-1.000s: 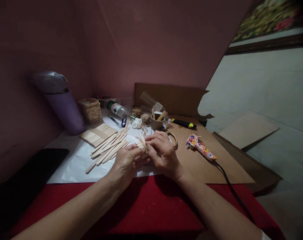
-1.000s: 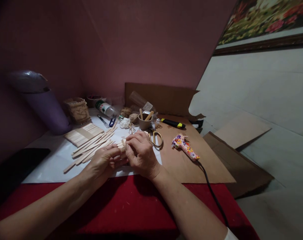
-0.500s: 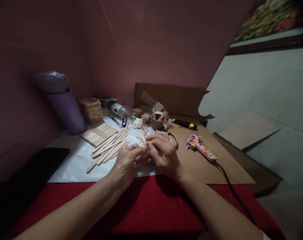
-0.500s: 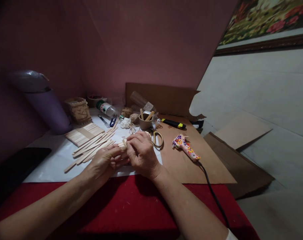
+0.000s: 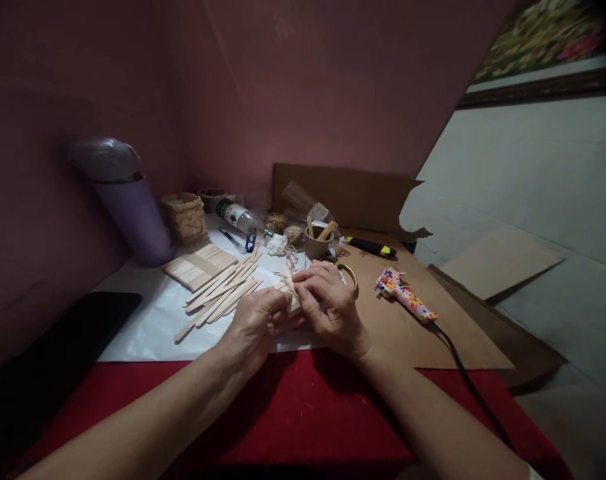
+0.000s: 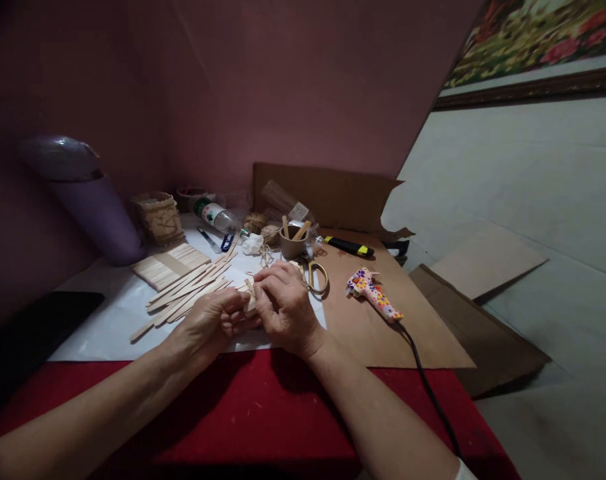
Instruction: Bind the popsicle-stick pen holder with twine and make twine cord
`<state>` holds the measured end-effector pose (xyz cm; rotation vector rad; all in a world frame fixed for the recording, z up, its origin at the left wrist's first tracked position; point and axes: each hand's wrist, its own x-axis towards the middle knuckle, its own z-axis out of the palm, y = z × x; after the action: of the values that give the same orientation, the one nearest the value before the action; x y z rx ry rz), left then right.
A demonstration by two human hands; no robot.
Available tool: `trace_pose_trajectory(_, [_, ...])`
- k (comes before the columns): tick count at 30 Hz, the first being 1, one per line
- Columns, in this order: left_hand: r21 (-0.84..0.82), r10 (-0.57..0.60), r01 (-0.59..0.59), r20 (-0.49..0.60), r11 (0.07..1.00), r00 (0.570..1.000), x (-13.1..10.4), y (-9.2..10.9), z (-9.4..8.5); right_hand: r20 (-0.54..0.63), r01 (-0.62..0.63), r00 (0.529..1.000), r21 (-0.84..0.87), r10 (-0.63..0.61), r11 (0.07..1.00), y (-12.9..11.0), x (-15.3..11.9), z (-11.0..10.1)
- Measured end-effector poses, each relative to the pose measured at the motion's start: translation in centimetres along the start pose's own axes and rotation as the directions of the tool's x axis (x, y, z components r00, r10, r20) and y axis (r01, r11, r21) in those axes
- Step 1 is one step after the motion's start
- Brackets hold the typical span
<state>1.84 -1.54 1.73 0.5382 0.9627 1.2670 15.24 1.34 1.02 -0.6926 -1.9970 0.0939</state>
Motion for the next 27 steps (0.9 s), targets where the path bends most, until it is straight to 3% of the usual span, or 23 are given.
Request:
trace_pose_trajectory(11, [0.0,0.007,-0.007,0.051,1.0,0.999,0.19,-0.13,-0.33,0.011,-0.006,1.0,-0.011,0.007,1.0,-0.01,-0.18,0.03])
trace_pose_trajectory(16, [-0.04,0.01,-0.006,0.103,0.999,0.995,-0.16,-0.23,-0.12,-0.04,-0.004,0.999,-0.003,0.004,1.0,0.06,0.07,-0.07])
trace_pose_trajectory(27, [-0.012,0.002,-0.001,0.06,1.0,0.998,-0.09,-0.2,-0.12,0.01,-0.017,1.0,-0.004,0.017,1.0,0.08,-0.29,0.1])
